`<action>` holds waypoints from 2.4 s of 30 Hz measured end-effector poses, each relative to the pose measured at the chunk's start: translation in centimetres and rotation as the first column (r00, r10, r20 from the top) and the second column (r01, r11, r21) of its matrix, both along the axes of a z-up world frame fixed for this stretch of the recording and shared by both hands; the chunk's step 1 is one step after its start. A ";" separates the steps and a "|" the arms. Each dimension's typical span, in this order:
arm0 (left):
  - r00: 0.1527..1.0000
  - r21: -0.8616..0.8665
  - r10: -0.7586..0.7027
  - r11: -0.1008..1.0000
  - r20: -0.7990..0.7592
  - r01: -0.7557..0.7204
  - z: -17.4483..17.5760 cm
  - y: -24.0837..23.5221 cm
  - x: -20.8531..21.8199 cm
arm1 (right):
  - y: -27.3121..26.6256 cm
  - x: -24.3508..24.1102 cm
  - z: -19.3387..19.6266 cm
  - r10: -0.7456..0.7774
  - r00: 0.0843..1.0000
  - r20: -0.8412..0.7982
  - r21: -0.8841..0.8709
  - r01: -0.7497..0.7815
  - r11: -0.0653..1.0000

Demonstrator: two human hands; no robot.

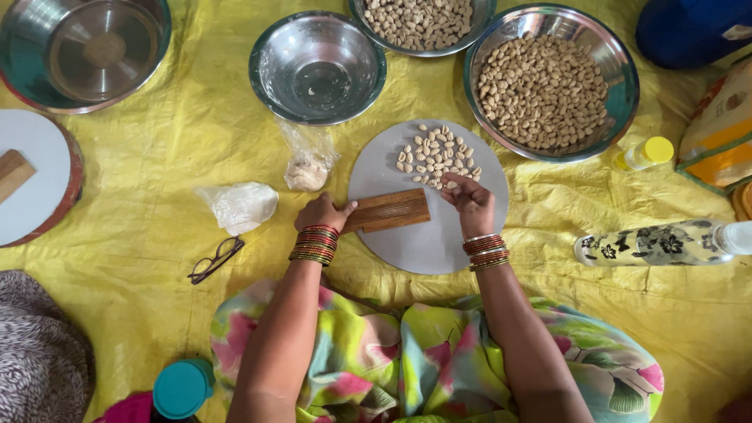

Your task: The person sits on a yellow tarp and repeatedly shapes small dough pieces using a wooden ridged mold. They press the dough into the mold, release the shaped snack onto a metal plate, and continue the process with additional dough pieces from a nearby bowl.

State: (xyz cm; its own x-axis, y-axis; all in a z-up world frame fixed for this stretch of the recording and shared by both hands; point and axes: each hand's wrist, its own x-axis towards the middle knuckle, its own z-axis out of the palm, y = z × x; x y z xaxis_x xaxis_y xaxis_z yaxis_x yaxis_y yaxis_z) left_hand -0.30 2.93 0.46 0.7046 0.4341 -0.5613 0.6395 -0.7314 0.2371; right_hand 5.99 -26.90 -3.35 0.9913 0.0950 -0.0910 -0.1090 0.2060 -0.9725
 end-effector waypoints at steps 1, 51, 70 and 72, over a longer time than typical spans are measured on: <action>0.999 0.000 -0.019 1.000 -0.026 0.019 -0.1 -0.1 -0.1 | -0.1 0.0 -0.1 0.022 1.000 -0.011 -0.015 -0.022 1.000; 0.762 -0.454 0.114 0.855 0.638 0.252 2.7 -2.9 -1.4 | 3.4 -3.6 -0.1 0.317 0.941 -0.115 -0.078 -0.326 0.942; 0.758 -0.481 0.097 0.822 0.646 0.304 2.6 -2.6 -1.1 | 1.8 -3.1 -3.2 0.257 0.951 -0.169 -0.058 -0.270 0.961; 0.759 -0.481 0.094 0.821 0.644 0.306 2.6 -2.6 -1.0 | 1.3 -2.9 -3.6 0.264 0.949 -0.170 -0.034 -0.274 0.961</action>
State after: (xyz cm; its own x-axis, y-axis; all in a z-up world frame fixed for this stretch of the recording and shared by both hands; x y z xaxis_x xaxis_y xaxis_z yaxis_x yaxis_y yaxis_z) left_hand -1.32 0.34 3.06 0.9902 0.1073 -0.0893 0.1257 -0.4070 0.9048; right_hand 3.09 -25.56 -6.98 0.9010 0.3463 -0.2613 -0.3101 0.0929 -0.9462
